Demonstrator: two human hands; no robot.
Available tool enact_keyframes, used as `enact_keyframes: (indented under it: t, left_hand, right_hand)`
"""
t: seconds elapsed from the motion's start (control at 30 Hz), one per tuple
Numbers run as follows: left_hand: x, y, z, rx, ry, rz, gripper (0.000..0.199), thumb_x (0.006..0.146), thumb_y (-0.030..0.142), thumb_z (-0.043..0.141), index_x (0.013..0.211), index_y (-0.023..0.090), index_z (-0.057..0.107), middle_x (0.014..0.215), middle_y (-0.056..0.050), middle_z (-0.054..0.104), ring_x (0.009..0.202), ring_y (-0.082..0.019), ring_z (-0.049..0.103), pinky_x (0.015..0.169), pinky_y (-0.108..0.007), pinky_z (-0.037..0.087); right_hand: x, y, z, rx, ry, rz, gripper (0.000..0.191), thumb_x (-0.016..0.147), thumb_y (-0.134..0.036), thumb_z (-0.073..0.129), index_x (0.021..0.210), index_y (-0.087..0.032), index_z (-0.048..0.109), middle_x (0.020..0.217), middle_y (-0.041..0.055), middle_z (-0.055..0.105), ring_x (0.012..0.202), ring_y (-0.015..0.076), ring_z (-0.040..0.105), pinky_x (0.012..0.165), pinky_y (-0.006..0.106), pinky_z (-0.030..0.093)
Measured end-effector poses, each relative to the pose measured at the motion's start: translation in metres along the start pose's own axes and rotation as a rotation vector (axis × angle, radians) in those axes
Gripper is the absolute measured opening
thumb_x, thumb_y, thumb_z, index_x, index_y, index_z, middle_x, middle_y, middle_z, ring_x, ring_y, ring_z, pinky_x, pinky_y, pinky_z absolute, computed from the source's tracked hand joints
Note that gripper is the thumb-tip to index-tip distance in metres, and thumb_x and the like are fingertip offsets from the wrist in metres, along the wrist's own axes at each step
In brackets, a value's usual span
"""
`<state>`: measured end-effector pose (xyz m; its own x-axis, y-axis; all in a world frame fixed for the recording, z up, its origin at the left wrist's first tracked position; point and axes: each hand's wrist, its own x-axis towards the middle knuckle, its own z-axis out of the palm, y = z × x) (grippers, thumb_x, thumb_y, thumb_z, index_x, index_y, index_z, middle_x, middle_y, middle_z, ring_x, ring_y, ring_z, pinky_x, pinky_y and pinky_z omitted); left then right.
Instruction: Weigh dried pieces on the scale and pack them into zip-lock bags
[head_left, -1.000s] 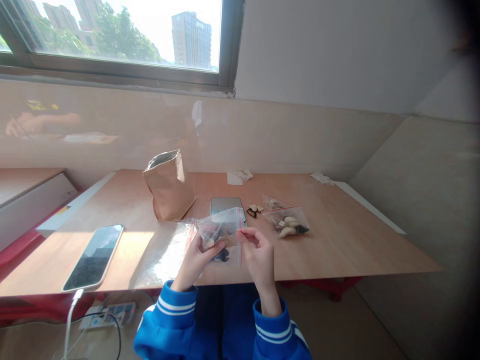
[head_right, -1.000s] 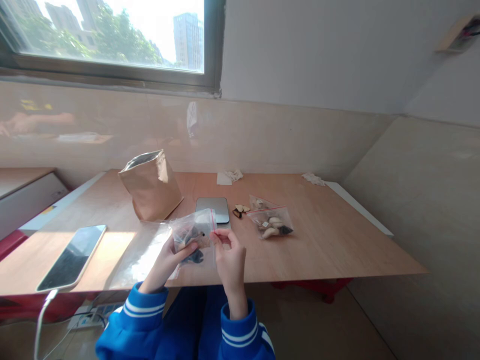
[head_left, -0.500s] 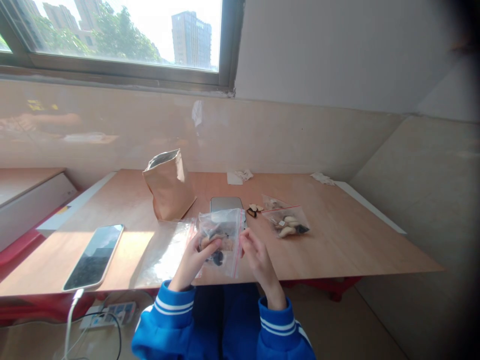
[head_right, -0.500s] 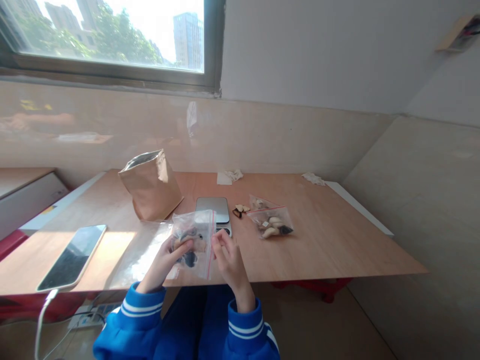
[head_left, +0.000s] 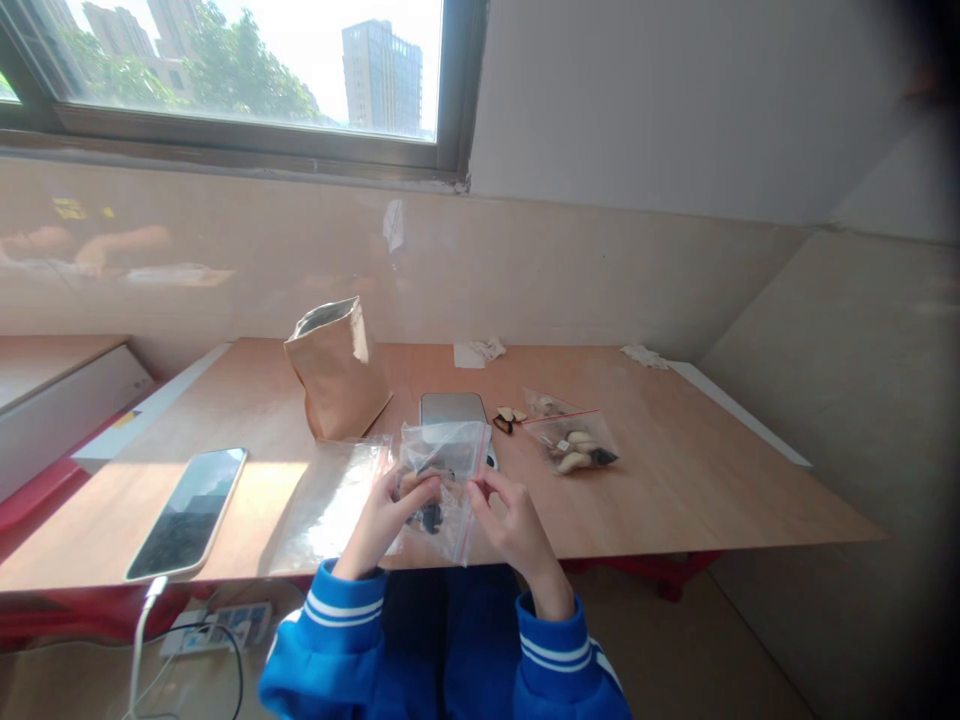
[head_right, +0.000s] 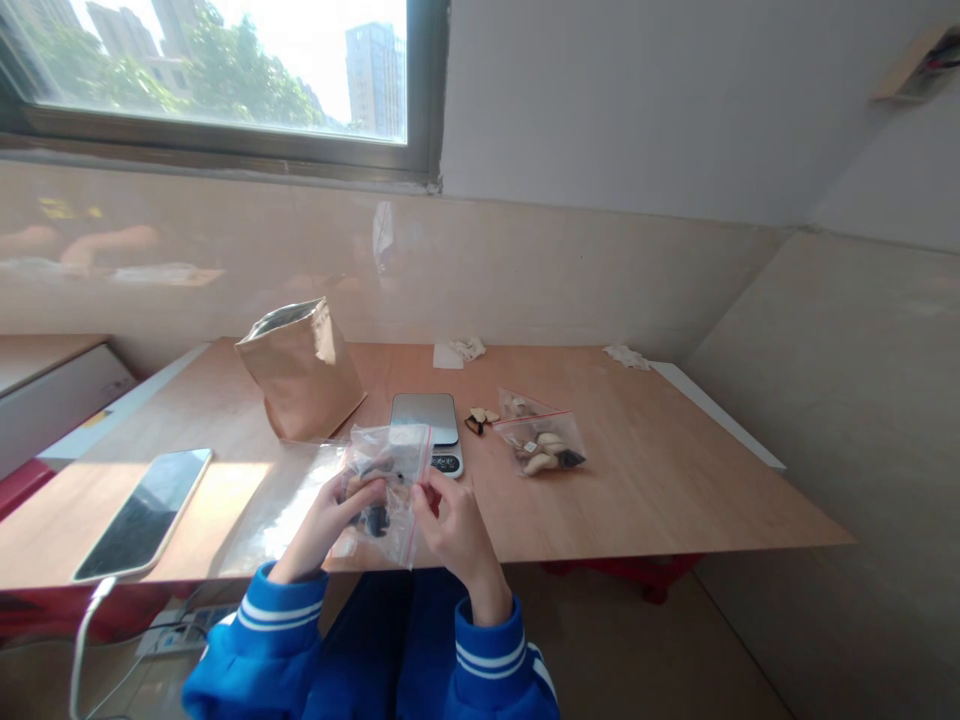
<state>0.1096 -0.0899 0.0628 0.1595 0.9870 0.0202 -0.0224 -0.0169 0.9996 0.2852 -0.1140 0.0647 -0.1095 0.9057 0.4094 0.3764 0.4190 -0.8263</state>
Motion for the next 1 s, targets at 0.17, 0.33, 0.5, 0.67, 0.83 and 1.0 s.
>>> enact_keyframes:
  t: [0.17, 0.33, 0.5, 0.67, 0.83, 1.0]
  left_hand:
    - [0.0, 0.001, 0.002, -0.005, 0.003, -0.013, 0.037, 0.072, 0.037, 0.071, 0.103, 0.016, 0.069, 0.097, -0.008, 0.074, 0.094, -0.025, 0.067, 0.085, -0.034, 0.052]
    - [0.001, 0.001, 0.004, 0.01, 0.037, 0.012, 0.031, 0.073, 0.037, 0.07, 0.097, 0.017, 0.072, 0.099, -0.006, 0.074, 0.098, -0.025, 0.066, 0.088, -0.033, 0.051]
    - [0.002, 0.0, 0.003, -0.001, 0.033, -0.004, 0.031, 0.073, 0.036, 0.07, 0.098, 0.017, 0.071, 0.099, -0.006, 0.074, 0.095, -0.023, 0.067, 0.084, -0.03, 0.051]
    - [0.002, 0.0, 0.001, -0.006, 0.018, -0.018, 0.036, 0.072, 0.037, 0.071, 0.101, 0.016, 0.069, 0.097, -0.007, 0.074, 0.089, -0.022, 0.067, 0.08, -0.03, 0.052]
    - [0.001, 0.001, 0.001, 0.003, 0.02, -0.011, 0.033, 0.071, 0.038, 0.071, 0.096, 0.015, 0.07, 0.089, -0.007, 0.075, 0.087, -0.023, 0.068, 0.08, -0.032, 0.053]
    - [0.002, 0.001, 0.001, -0.016, 0.004, -0.043, 0.035, 0.071, 0.038, 0.071, 0.098, 0.015, 0.071, 0.092, -0.007, 0.075, 0.091, -0.023, 0.067, 0.081, -0.03, 0.052]
  right_hand:
    - [0.0, 0.004, 0.004, 0.012, 0.017, 0.026, 0.023, 0.09, -0.032, 0.044, 0.072, -0.02, 0.052, 0.062, -0.0021, 0.049, 0.059, 0.0129, 0.048, 0.055, 0.023, 0.036]
    - [0.001, 0.009, 0.008, 0.037, 0.031, 0.071, 0.023, 0.091, -0.033, 0.042, 0.074, -0.02, 0.051, 0.063, -0.0025, 0.05, 0.061, 0.0133, 0.05, 0.059, 0.023, 0.038]
    - [0.0, 0.005, 0.003, 0.135, -0.11, 0.106, 0.024, 0.093, -0.036, 0.04, 0.083, -0.02, 0.055, 0.071, -0.0008, 0.057, 0.067, 0.0146, 0.055, 0.065, 0.025, 0.042]
    - [0.0, 0.006, 0.001, 0.148, -0.145, 0.146, 0.019, 0.09, -0.036, 0.046, 0.083, -0.02, 0.053, 0.07, -0.0024, 0.055, 0.063, 0.013, 0.054, 0.061, 0.024, 0.041]
    - [-0.001, 0.014, 0.003, 0.18, -0.184, 0.174, 0.019, 0.09, -0.035, 0.045, 0.083, -0.019, 0.053, 0.069, -0.002, 0.056, 0.063, 0.0128, 0.054, 0.06, 0.023, 0.041]
    - [-0.001, 0.017, 0.005, 0.213, -0.232, 0.175, 0.023, 0.091, -0.033, 0.044, 0.087, -0.017, 0.06, 0.075, 0.0017, 0.062, 0.069, 0.0143, 0.057, 0.062, 0.023, 0.043]
